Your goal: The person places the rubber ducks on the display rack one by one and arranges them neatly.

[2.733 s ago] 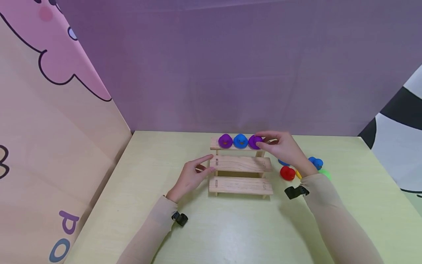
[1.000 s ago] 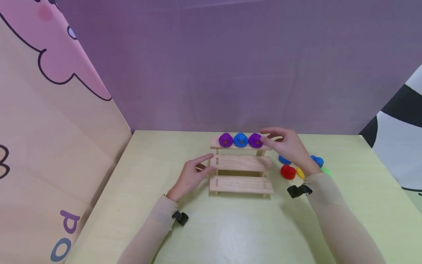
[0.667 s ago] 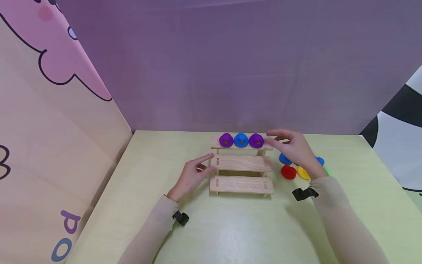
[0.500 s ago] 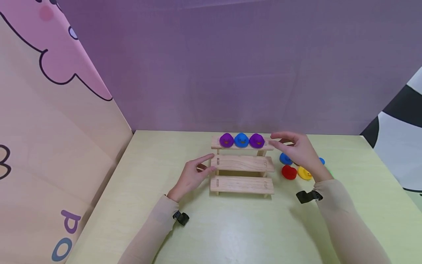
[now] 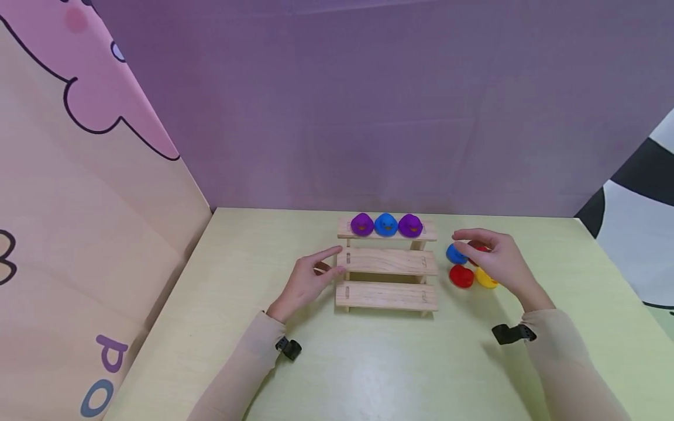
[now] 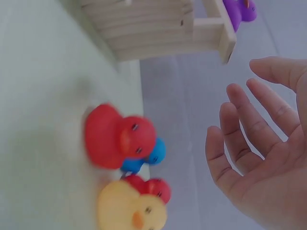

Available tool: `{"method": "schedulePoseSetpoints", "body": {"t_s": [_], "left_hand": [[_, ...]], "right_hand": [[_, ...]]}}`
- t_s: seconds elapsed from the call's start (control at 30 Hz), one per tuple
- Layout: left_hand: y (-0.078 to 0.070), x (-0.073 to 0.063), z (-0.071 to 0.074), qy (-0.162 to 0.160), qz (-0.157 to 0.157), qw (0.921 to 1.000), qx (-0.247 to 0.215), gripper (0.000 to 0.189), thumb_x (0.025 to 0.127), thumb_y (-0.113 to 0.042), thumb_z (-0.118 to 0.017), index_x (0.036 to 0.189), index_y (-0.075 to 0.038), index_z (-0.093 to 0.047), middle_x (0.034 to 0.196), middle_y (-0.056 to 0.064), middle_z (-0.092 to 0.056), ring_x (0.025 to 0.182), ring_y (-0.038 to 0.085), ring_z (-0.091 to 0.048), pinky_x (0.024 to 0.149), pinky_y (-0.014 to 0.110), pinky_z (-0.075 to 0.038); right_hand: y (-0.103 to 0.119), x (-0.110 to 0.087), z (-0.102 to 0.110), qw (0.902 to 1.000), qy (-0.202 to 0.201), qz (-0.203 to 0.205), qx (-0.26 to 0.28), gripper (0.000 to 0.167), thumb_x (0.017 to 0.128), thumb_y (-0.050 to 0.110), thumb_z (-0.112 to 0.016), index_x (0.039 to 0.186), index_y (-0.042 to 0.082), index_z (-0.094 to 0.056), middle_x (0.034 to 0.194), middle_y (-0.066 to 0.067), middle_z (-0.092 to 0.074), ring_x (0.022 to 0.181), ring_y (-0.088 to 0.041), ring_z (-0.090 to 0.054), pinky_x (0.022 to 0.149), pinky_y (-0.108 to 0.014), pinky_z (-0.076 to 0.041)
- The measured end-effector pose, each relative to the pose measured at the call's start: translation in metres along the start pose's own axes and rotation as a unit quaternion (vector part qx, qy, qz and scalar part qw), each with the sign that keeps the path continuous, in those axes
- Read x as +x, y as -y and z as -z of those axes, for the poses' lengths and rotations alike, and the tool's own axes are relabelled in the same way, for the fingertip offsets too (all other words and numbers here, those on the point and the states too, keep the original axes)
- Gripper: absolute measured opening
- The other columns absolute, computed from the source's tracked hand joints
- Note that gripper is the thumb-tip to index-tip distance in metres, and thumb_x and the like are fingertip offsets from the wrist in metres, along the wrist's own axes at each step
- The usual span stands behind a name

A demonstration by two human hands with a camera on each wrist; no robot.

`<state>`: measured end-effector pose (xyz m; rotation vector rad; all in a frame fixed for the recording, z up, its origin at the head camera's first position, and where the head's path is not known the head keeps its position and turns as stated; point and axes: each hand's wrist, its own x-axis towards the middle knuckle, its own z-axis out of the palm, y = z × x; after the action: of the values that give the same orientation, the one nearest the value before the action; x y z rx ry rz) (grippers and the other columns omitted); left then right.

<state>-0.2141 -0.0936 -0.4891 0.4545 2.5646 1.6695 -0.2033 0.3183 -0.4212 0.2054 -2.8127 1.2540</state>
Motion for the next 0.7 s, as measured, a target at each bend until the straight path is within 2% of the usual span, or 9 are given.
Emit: {"method": "schedulePoseSetpoints", "body": {"t_s": [0.2, 0.3, 0.6, 0.7], "left_hand": [[0.000, 0.000, 0.002, 0.006, -0.002, 1.0000, -0.002, 0.049, 0.101, -0.031, -0.076, 0.149, -0.029, -0.065, 0.133, 0.010, -0.073, 0.097, 0.017, -0.070, 0.072, 0.028, -0.058], [-0.001, -0.001, -0.001, 0.008, 0.002, 1.0000, 0.002, 0.050, 0.101, -0.031, -0.077, 0.149, -0.028, -0.065, 0.133, 0.009, -0.073, 0.097, 0.018, -0.070, 0.071, 0.028, -0.058], [-0.001, 0.002, -0.001, 0.003, 0.005, 1.0000, 0.000, 0.049, 0.100, -0.033, -0.077, 0.148, -0.031, -0.065, 0.128, 0.009, -0.074, 0.097, 0.018, -0.070, 0.071, 0.031, -0.058], [0.000, 0.001, -0.001, 0.002, 0.007, 1.0000, -0.001, 0.049, 0.101, -0.033, -0.077, 0.148, -0.030, -0.066, 0.128, 0.009, -0.074, 0.097, 0.017, -0.070, 0.071, 0.030, -0.058]], "right_hand": [[-0.021, -0.014, 0.004, 0.9997, -0.021, -0.005, 0.006, 0.042, 0.106, 0.037, -0.068, 0.137, 0.009, -0.071, 0.110, 0.024, -0.071, 0.094, 0.001, -0.064, 0.075, -0.016, -0.054], [-0.031, -0.022, 0.009, 0.9996, -0.022, -0.015, 0.012, 0.043, 0.107, 0.036, -0.067, 0.139, 0.008, -0.069, 0.109, 0.035, -0.066, 0.097, 0.007, -0.061, 0.079, -0.012, -0.052], [-0.052, -0.040, 0.026, 0.9986, -0.033, -0.040, -0.003, 0.047, 0.108, 0.041, -0.064, 0.142, 0.009, -0.066, 0.112, 0.042, -0.058, 0.103, 0.012, -0.053, 0.080, -0.011, -0.047], [-0.061, -0.046, 0.030, 0.9980, -0.032, -0.054, -0.001, 0.049, 0.107, 0.042, -0.064, 0.143, 0.008, -0.065, 0.112, 0.044, -0.058, 0.103, 0.014, -0.053, 0.078, -0.012, -0.049]]}}
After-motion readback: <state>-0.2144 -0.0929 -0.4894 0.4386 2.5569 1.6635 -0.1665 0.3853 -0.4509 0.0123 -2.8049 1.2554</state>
